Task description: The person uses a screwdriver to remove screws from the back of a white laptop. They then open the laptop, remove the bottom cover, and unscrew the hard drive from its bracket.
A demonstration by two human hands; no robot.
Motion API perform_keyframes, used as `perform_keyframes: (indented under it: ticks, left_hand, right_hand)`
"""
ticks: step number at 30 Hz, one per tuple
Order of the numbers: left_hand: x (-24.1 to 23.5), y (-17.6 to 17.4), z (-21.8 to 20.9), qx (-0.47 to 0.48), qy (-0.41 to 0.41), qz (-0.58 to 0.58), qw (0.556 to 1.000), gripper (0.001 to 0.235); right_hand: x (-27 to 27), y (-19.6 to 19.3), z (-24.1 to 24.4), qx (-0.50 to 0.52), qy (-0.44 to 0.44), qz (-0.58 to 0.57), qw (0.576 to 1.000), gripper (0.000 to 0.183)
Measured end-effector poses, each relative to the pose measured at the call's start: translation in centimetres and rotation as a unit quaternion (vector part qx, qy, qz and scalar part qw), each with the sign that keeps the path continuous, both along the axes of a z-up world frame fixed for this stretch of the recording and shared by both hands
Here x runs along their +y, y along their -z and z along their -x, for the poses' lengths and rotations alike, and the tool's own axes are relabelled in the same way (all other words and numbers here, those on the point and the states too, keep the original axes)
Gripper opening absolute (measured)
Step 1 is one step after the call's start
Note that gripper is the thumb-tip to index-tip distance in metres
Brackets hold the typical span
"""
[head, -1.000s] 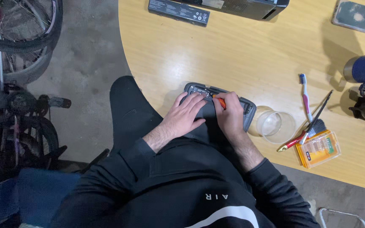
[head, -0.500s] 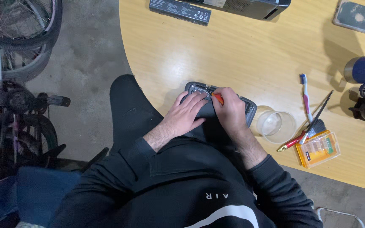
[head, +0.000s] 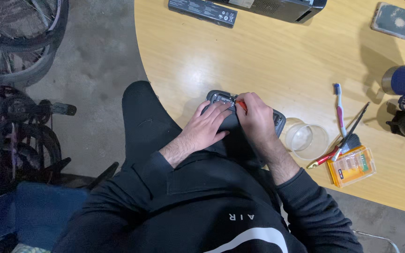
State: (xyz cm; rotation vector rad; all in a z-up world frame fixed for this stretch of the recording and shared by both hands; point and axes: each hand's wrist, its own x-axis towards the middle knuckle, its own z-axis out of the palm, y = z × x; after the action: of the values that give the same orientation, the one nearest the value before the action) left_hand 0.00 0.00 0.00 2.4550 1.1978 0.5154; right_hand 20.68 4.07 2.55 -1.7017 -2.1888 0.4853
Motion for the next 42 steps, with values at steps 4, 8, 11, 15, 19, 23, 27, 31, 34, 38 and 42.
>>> perform_keyframes:
  ticks: [4, 8, 11, 15, 19, 23, 27, 31, 34, 38, 42]
  left_hand:
    - [-0.1, 0.2, 0.0, -0.004, -0.001, 0.003, 1.000, 0.065]
    - [0.0, -0.1, -0.1, -0.004, -0.002, 0.014, 1.000, 0.067]
    - [0.1, -0.2, 0.0, -0.005, -0.003, 0.010, 1.000, 0.064]
    - [-0.1, 0.2, -0.1, -0.005, -0.003, 0.021, 1.000, 0.065]
    - [0.0, -0.1, -0.1, 0.002, -0.009, 0.021, 1.000, 0.064]
    - [0.0, -0.1, -0.3, -0.005, -0.011, -0.002, 1.000, 0.064]
    - [0.0, 0.4, -0.1, -0.003, -0.007, -0.008, 1.000, 0.064]
    - [-0.1, 0.3, -0.1, -0.001, -0.009, -0.008, 1.000, 0.063]
    - [0.1, -0.4, 0.0, -0.001, -0.005, -0.015, 1.000, 0.064]
    - [0.2, -0.4, 0.0, -0.012, -0.001, -0.019, 1.000, 0.064]
    - [0.1, 0.2, -0.1, -0.030, -0.006, -0.005, 1.000, 0.063]
  right_hand:
    - [0.7, -0.2, 0.1, -0.022, -0.020, 0.024, 0.999, 0.016]
    - [1.4, -2.9, 1.1, -0.104, -0.093, 0.015, 0.990, 0.024]
    - [1.2, -3.3, 1.5, -0.202, -0.086, -0.028, 0.975, 0.018]
    - [1.6, -1.5, 1.1, -0.161, -0.102, -0.026, 0.981, 0.013]
    - [1.3, -1.1, 1.0, -0.072, -0.104, -0.022, 0.992, 0.014]
    - [0.2, -2.6, 1.1, -0.131, -0.085, -0.041, 0.987, 0.011]
    - [0.0, -1.7, 0.7, -0.086, -0.095, -0.067, 0.990, 0.010]
    - [-0.9, 0.2, -0.3, -0.022, -0.067, -0.099, 0.993, 0.014]
    - [-1.4, 0.9, -0.9, 0.025, -0.031, -0.100, 0.994, 0.022]
    - [-1.7, 1.4, -0.7, 0.053, 0.017, -0.092, 0.994, 0.024]
    - [-2.3, 0.3, -0.9, 0.153, 0.100, -0.001, 0.983, 0.026]
